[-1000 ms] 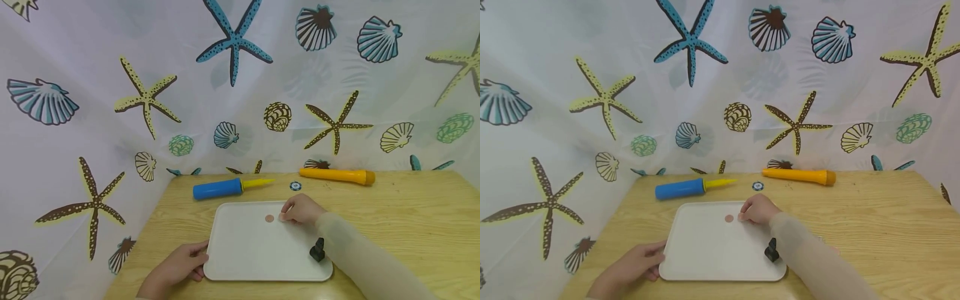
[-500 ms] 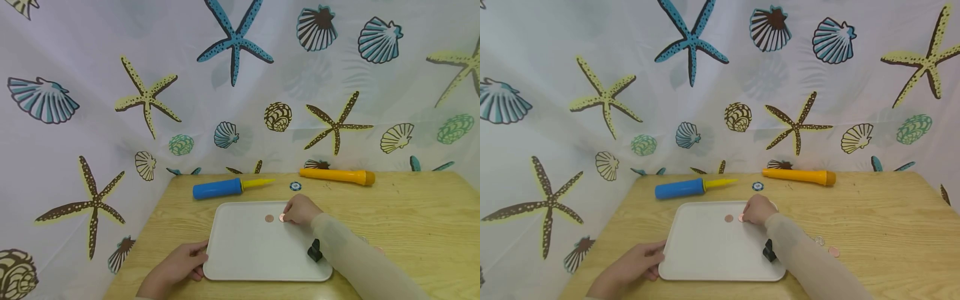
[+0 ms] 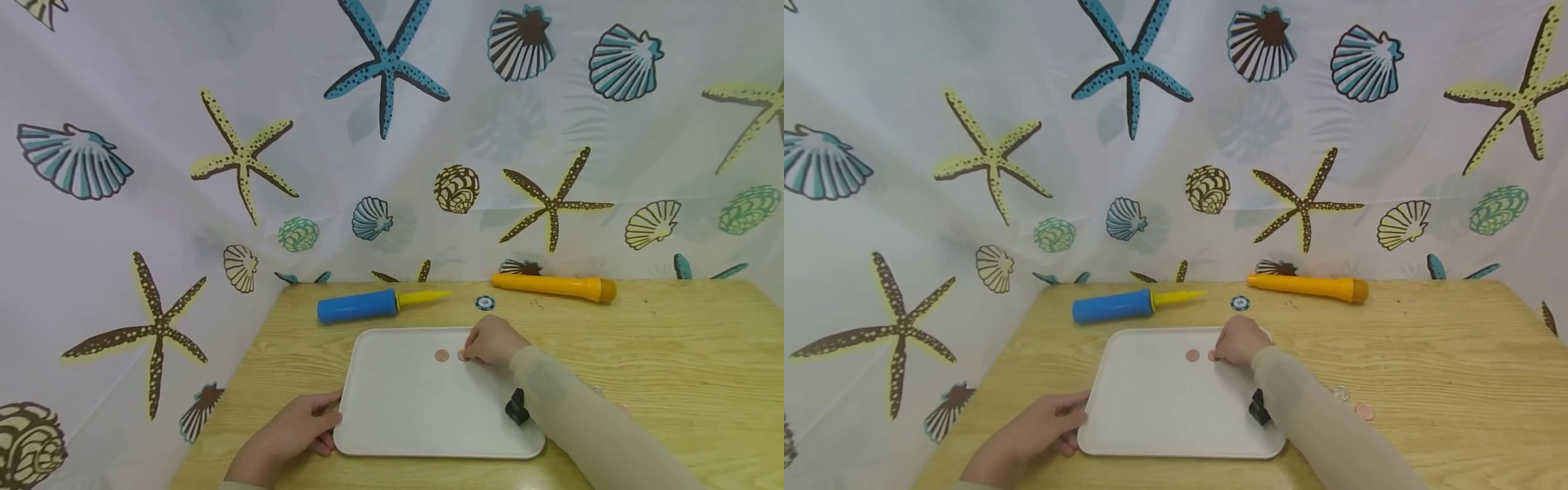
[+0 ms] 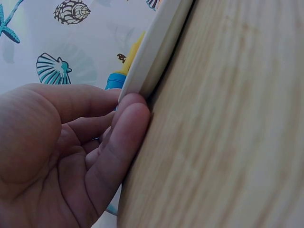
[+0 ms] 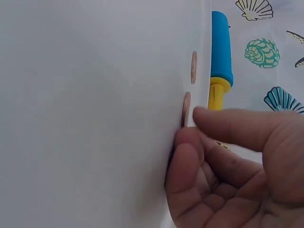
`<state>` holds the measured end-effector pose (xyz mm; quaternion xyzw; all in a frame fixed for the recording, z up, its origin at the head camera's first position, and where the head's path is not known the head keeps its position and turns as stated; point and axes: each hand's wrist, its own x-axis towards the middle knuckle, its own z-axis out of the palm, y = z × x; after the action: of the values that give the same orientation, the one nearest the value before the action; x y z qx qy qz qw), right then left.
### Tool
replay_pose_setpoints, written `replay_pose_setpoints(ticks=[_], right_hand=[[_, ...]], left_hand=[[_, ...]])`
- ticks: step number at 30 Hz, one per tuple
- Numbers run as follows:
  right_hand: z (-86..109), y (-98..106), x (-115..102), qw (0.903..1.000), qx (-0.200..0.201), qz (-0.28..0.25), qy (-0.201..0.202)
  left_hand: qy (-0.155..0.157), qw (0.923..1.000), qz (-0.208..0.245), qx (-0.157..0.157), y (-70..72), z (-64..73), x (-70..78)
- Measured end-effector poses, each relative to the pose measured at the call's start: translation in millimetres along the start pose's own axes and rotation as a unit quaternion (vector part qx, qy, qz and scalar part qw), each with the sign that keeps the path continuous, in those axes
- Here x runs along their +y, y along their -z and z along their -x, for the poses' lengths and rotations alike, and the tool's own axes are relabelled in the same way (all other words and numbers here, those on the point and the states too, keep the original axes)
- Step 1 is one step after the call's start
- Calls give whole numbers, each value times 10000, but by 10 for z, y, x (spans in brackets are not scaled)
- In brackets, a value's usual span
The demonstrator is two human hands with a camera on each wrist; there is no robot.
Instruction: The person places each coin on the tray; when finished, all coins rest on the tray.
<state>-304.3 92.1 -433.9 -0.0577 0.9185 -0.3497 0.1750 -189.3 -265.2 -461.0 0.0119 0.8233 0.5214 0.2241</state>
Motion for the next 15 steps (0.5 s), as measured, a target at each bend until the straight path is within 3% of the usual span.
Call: replay_pose_setpoints(ticks=[7, 15], right_hand=[[50, 71, 131, 9987, -143, -298, 375], [174, 290, 292, 9960, 18, -513, 736]], left_hand=[[17, 10000, -10, -8, 9, 1, 18], [-41, 9999, 74, -140, 32, 18, 2]])
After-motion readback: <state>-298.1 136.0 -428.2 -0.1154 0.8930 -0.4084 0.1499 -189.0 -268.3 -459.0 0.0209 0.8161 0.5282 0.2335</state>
